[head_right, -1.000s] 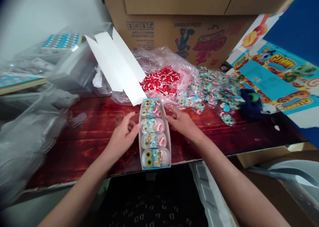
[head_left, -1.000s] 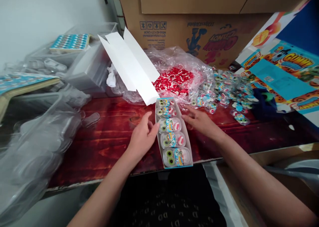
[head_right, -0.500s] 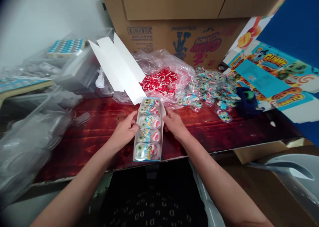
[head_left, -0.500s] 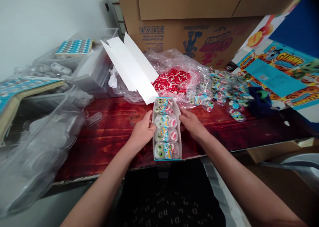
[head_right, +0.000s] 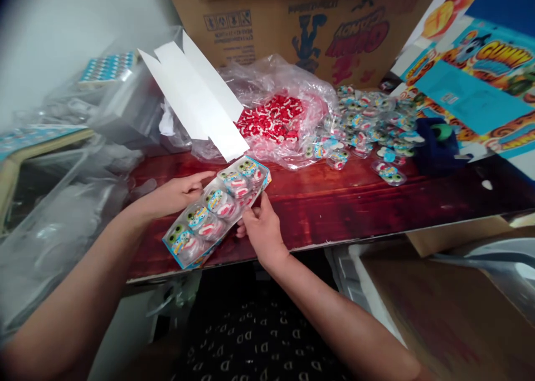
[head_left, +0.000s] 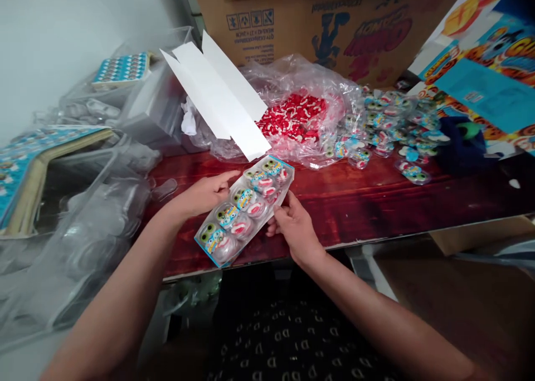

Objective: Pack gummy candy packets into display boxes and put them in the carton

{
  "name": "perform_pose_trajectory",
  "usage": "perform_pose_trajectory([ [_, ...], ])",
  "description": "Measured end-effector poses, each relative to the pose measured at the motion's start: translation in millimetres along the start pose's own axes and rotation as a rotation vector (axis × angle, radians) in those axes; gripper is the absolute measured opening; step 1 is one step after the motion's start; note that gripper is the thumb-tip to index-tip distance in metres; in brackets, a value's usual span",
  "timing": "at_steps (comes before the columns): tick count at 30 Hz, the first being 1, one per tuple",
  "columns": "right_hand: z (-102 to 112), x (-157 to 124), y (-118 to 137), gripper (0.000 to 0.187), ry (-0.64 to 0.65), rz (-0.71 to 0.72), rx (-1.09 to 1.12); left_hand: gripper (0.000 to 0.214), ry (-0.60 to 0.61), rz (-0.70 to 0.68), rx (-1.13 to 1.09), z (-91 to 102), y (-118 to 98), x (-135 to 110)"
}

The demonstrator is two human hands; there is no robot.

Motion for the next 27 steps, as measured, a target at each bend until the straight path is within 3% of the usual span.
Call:
perform_pose_trajectory([
  [4, -5.8, -5.5, -5.3, 0.067, 0.038, -0.002, 0.030, 0.062, 0.018, 0.052, 0.094, 3.3, 0.0, -4.7],
  [7, 7.0, -3.8, 2.8, 0.067, 0.054, 0.047, -0.077, 0.051, -0.193, 0.021, 0.215, 19.1, -16.9, -9.1],
  [9, 22.8, -1.0, 27.2, 0.056, 0.000, 0.211, -0.238, 0.046, -0.367, -0.056, 0.254, 29.1, -36.7, -13.7],
  [11, 31.9, -0.6, 64.3, 0.041, -0.057, 0.472, -0.427, 0.043, -0.441, -0.174, 0.247, 28.7, -58.0, -14.8],
  [14, 20.3, 1.2, 108.6, 0.025, 0.012, 0.824, -0.645, 0.039, -0.411, -0.322, 0.251, 15.0, -81.6, -7.7],
  [16, 4.3, 10.5, 118.5, 0.023, 0.155, 0.923, -0.754, 0.038, -0.367, -0.336, 0.283, 4.7, -87.2, -0.2],
  [21, -24.3, 38.9, 108.2, 0.023, 0.484, 0.894, -1.018, 0.037, -0.315, -0.218, 0.383, -8.2, -87.3, 6.2],
  [27, -39.1, 48.9, 106.5, 0.023, 0.603, 0.776, -1.413, 0.030, -0.355, -0.140, 0.360, -12.1, -86.3, -2.2],
])
Point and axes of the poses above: each hand's wrist, its own x-axis towards the middle knuckle, its own z-axis out of the back of the hand, y = z × x, the point moved 9 cm from there along x, towards the middle knuckle, and after that the axes turned 8 degrees about x, right-handed, at the moved point
